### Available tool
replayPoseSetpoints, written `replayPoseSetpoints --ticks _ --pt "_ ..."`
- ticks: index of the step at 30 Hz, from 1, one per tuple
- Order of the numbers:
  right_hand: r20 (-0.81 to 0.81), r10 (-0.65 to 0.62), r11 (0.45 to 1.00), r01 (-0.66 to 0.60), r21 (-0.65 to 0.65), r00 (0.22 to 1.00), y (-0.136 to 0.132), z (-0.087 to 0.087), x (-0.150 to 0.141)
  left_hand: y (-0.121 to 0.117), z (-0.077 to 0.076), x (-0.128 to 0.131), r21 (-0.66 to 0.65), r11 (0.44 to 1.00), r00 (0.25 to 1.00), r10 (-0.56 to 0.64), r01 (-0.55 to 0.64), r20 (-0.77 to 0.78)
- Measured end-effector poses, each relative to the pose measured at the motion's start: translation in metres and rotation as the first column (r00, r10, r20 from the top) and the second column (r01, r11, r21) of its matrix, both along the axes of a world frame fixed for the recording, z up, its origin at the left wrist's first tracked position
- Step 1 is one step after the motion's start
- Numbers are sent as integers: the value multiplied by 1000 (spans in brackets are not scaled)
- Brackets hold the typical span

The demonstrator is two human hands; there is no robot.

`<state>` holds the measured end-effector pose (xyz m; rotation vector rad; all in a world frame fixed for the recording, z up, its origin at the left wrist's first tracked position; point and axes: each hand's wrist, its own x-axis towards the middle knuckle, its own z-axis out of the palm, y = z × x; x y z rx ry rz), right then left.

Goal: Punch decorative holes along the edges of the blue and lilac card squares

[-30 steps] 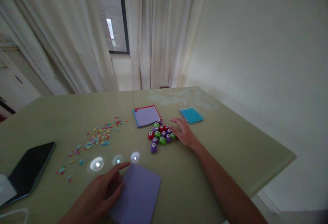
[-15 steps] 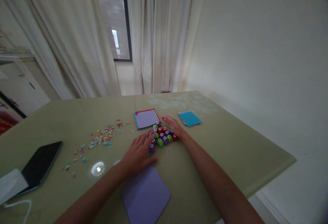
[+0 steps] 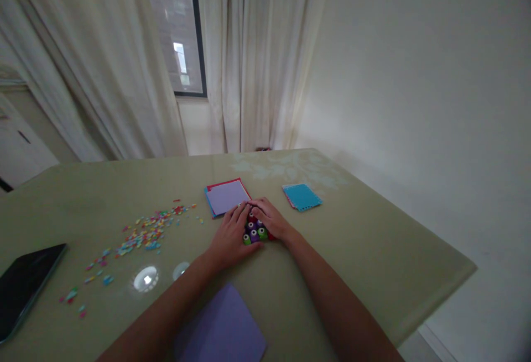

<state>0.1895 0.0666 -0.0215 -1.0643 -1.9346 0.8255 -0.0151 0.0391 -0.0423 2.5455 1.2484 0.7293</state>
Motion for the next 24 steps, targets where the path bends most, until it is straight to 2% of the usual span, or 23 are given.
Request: replayPoseSetpoints --ticks 13,24 --pt "-10 44 998 -44 -40 999 -11 -3 -10 -13 -5 -21 -25 999 997 42 -40 70" --pt "5 64 997 -64 -32 998 -8 -2 -30 -18 4 -23 -12 1000 996 12 -11 87"
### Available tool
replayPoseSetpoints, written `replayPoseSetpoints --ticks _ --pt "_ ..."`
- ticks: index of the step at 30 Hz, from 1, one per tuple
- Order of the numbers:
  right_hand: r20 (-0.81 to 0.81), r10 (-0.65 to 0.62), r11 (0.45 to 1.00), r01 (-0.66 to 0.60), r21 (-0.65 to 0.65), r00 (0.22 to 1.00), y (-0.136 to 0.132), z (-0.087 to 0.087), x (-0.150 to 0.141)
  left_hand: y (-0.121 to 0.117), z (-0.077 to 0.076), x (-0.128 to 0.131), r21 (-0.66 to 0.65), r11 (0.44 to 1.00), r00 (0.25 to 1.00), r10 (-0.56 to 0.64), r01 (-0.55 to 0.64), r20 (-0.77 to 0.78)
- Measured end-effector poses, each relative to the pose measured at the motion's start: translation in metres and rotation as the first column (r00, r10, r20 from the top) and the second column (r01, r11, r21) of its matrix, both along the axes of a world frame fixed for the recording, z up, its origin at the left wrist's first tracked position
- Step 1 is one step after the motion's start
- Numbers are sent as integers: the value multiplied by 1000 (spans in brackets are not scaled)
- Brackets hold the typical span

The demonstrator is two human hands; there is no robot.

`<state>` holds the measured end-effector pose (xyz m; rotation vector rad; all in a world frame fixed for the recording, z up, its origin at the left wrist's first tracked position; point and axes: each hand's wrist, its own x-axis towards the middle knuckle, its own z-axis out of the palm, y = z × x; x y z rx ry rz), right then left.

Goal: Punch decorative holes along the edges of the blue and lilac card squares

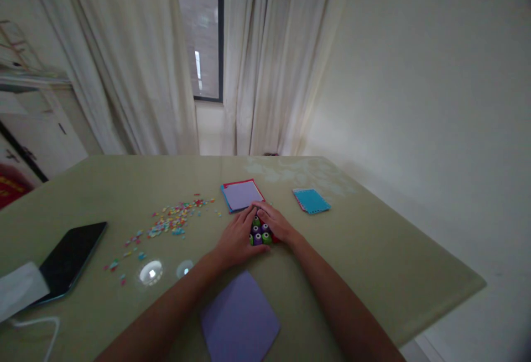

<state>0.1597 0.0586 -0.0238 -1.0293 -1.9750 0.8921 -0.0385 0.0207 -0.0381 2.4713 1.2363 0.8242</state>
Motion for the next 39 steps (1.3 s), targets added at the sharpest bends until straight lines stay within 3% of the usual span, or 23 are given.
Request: replayPoseSetpoints --ticks 8,15,24,31,35,39 --pt "-5 -9 1000 9 15 1000 -7 -1 -7 -7 1 -8 -2 1000 1000 -10 10 2" --pt "0 23 999 -23 41 1000 -14 -5 -33 -23 1 -31 15 999 999 32 -32 -9" --pt "26 135 988 -136 75 991 -9 -3 -108 -39 -5 -98 105 978 981 189 -182 -53" --pt "14 294 952 -295 79 956 10 4 -176 -49 -6 -148 166 921 925 370 -353 -90" --pt "-51 306 951 -304 50 951 22 8 -192 -47 -1 -157 186 877 875 469 -444 -120" --pt "-152 212 977 -207 43 966 24 8 -189 -45 4 -160 230 845 826 527 -483 -200"
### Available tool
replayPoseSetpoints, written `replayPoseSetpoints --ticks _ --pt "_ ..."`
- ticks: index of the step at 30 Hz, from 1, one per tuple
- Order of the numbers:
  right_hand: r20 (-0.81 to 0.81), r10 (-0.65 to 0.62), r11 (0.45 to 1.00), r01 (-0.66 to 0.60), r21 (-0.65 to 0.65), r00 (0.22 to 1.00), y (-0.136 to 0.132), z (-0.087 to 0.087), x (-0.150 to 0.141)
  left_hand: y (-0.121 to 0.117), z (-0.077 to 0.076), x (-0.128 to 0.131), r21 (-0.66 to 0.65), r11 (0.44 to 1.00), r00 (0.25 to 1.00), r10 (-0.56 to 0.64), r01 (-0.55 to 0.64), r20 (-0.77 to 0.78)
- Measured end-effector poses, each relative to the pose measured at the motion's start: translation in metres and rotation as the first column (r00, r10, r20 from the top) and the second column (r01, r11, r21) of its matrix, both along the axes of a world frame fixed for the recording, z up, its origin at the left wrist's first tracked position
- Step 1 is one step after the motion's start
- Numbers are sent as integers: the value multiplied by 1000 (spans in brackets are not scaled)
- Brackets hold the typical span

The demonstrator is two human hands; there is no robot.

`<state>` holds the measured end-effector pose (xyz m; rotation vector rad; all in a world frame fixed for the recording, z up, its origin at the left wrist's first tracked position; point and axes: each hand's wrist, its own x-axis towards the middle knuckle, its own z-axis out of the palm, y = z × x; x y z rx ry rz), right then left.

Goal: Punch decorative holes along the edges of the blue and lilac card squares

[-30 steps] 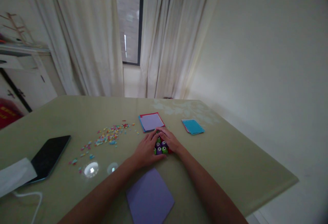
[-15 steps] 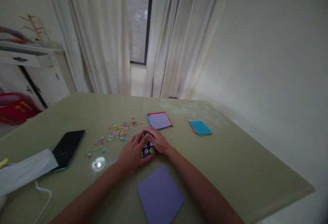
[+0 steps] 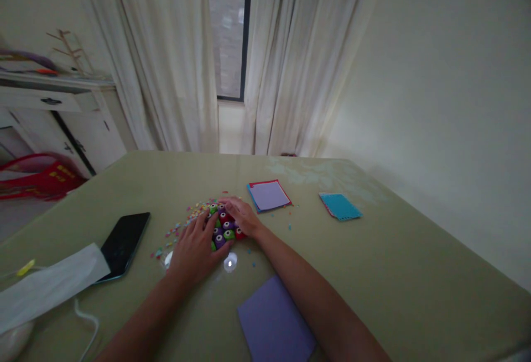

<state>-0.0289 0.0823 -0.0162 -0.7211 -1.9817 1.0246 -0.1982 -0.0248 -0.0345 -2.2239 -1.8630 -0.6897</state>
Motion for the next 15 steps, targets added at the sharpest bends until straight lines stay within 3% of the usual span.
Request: replayPoseSetpoints --ticks 5,9,11,15 --pt "-112 -124 992 123 -9 986 -18 -1 24 -8 5 2 83 996 998 -19 24 -58" --pt "-112 -102 994 106 27 988 -48 1 69 -9 7 16 142 979 987 -135 146 -82" --pt "-66 -76 993 81 89 995 -65 3 98 -3 8 25 129 971 975 -186 201 -119" --pt "200 3 971 -51 235 980 -97 9 148 18 12 36 107 969 966 -204 222 -158"
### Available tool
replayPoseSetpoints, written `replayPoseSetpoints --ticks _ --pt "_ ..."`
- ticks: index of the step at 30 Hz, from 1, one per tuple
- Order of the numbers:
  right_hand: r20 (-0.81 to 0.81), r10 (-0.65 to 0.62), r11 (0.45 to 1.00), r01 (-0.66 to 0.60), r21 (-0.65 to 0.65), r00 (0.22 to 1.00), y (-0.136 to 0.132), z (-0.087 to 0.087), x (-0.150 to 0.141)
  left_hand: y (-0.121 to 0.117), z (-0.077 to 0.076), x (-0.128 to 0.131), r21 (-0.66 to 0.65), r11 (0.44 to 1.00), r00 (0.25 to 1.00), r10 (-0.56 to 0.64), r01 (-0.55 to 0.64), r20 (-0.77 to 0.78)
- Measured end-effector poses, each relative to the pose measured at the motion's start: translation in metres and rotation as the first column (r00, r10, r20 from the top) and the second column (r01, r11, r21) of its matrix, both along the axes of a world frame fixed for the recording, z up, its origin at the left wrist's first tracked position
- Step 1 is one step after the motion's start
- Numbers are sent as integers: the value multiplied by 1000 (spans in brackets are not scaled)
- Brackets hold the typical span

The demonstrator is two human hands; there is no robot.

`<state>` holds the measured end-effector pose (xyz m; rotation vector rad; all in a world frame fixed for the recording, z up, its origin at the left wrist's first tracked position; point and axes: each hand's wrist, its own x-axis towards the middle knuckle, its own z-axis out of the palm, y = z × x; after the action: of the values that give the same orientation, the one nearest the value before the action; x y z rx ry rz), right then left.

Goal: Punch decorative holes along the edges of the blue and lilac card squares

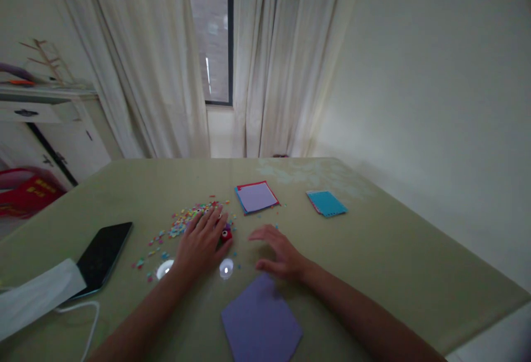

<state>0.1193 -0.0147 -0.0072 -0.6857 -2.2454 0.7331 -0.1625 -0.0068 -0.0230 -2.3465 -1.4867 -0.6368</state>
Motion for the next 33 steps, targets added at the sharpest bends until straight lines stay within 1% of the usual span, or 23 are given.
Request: replayPoseSetpoints --ticks 2,4,7,9,13,16,20,25,28,30,32,33 --pt "87 49 998 -53 39 995 -12 0 12 9 1 0 2 1000 1000 20 -20 9" --pt "146 91 994 -100 53 985 -20 -2 16 14 1 0 3 999 999 43 -43 16" --pt "261 132 988 -148 43 956 -23 -6 11 10 -3 -1 8 999 999 45 -45 8" --pt "330 80 995 -96 31 941 -22 -7 7 2 -6 -2 31 1000 1000 2 -2 -14" --pt "370 -113 994 110 29 922 -19 -6 1 -16 -12 -7 109 985 990 -123 131 -75" --pt "351 -141 988 154 -11 926 -19 -4 0 -25 -14 -12 139 968 978 -202 208 -56" --pt "324 -126 985 158 -73 938 -21 -3 1 -29 -10 -10 114 957 962 -272 268 27" --pt "314 -116 984 152 -92 942 -21 -3 4 -27 -7 -7 62 971 964 -237 231 122" --pt "247 -138 978 172 -121 959 -24 -1 2 -31 -7 -7 57 975 958 -220 213 182" --pt "153 -190 959 217 -185 970 -29 2 -3 -39 -5 -1 65 976 940 -220 210 259" --pt "49 -232 920 235 -314 972 -37 4 -9 -52 0 10 66 971 905 -236 228 355" --pt "11 -237 898 223 -380 972 -41 5 -13 -59 3 17 66 965 882 -260 255 392"
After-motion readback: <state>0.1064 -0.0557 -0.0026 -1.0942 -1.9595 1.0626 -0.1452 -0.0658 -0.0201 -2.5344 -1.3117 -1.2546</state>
